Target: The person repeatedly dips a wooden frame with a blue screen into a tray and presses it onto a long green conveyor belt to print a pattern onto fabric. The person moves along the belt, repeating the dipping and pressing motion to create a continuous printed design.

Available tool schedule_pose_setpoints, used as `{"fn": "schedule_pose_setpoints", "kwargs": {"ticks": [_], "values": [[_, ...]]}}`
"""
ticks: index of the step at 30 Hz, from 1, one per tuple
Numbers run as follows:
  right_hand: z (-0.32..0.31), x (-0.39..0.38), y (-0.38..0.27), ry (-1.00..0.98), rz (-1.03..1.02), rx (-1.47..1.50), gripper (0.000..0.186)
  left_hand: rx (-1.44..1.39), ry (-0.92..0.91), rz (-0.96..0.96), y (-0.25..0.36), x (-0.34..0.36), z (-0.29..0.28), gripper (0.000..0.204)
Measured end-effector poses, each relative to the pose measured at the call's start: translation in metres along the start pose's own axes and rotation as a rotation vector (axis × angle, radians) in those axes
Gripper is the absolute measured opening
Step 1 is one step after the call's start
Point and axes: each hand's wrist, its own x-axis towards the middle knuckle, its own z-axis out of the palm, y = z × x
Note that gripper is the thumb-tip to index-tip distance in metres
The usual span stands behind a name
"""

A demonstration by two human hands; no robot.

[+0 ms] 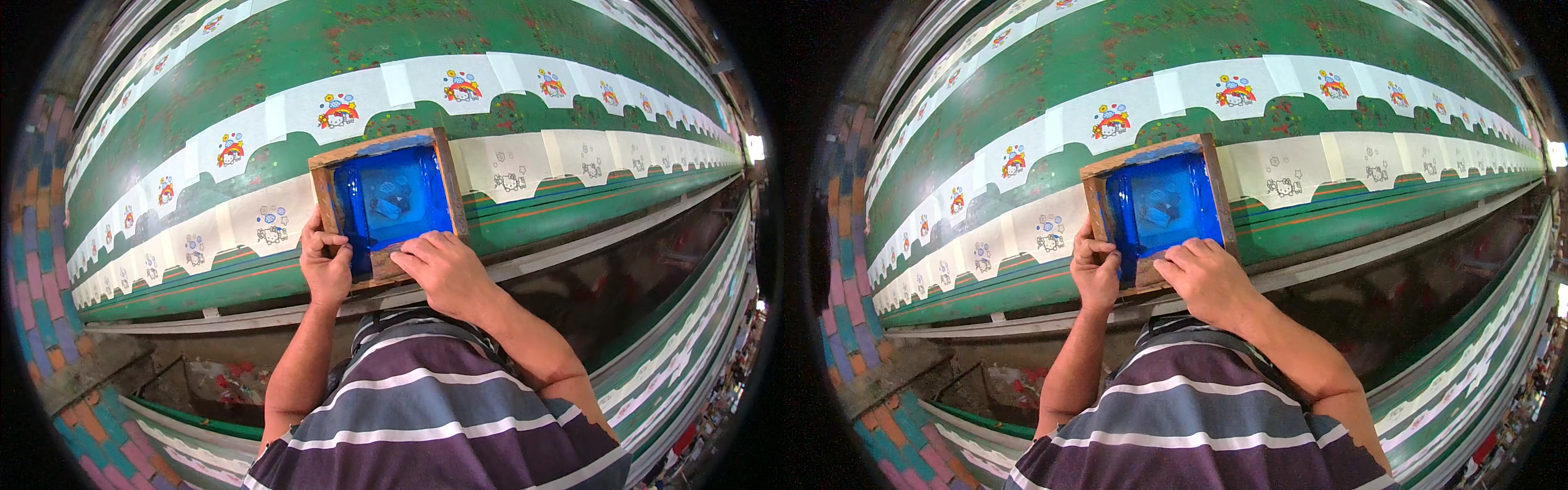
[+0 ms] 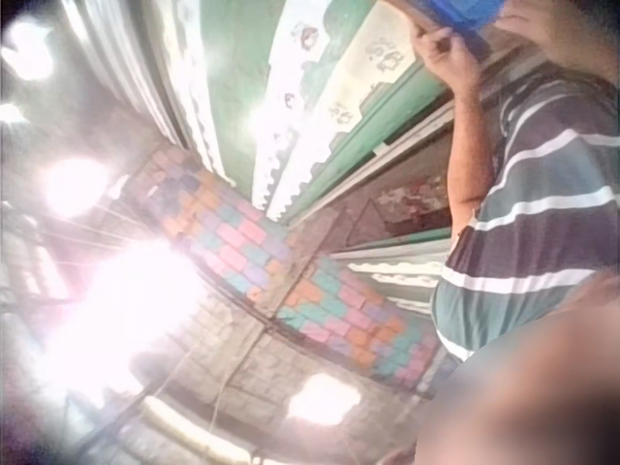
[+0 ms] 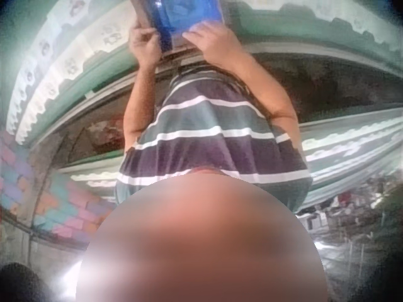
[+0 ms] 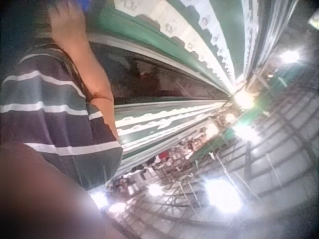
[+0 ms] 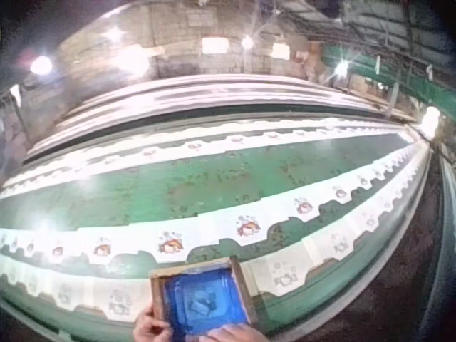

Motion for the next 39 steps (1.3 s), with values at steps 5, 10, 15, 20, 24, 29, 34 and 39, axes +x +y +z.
{"fn": "schedule_pose_setpoints", "kwargs": {"ticks": [5, 10, 15, 20, 24, 29, 34, 39], "values": [[0.006, -0.002, -0.001, 0.036, -0.009, -0.036, 0.033, 0.049, -0.013, 0.033, 0.000, -0.001, 0.001, 0.022], [0.014, 0.030, 0.027, 0.117, -0.079, -0.101, 0.034, 0.118, 0.020, 0.051, 0.000, -0.002, 0.003, 0.021], [0.008, 0.084, 0.068, 0.103, -0.004, -0.067, 0.046, 0.125, 0.014, 0.077, 0.000, 0.000, 0.006, 0.023], [0.004, 0.109, 0.077, 0.121, -0.002, -0.057, 0.047, 0.142, 0.039, 0.102, 0.003, -0.001, 0.010, 0.022], [0.005, 0.087, 0.062, 0.045, -0.040, -0.102, 0.046, 0.131, 0.046, 0.111, 0.006, 0.000, 0.011, 0.020], [0.008, 0.044, 0.028, 0.001, -0.051, -0.091, 0.046, 0.157, 0.049, 0.118, 0.009, 0.000, 0.010, 0.020], [0.007, 0.016, -0.004, -0.035, -0.014, -0.052, 0.046, 0.121, 0.046, 0.153, 0.007, 0.000, 0.009, 0.022], [-0.001, 0.002, -0.014, -0.135, 0.045, 0.028, 0.053, 0.084, 0.055, 0.148, 0.002, 0.000, 0.011, 0.023]]}}
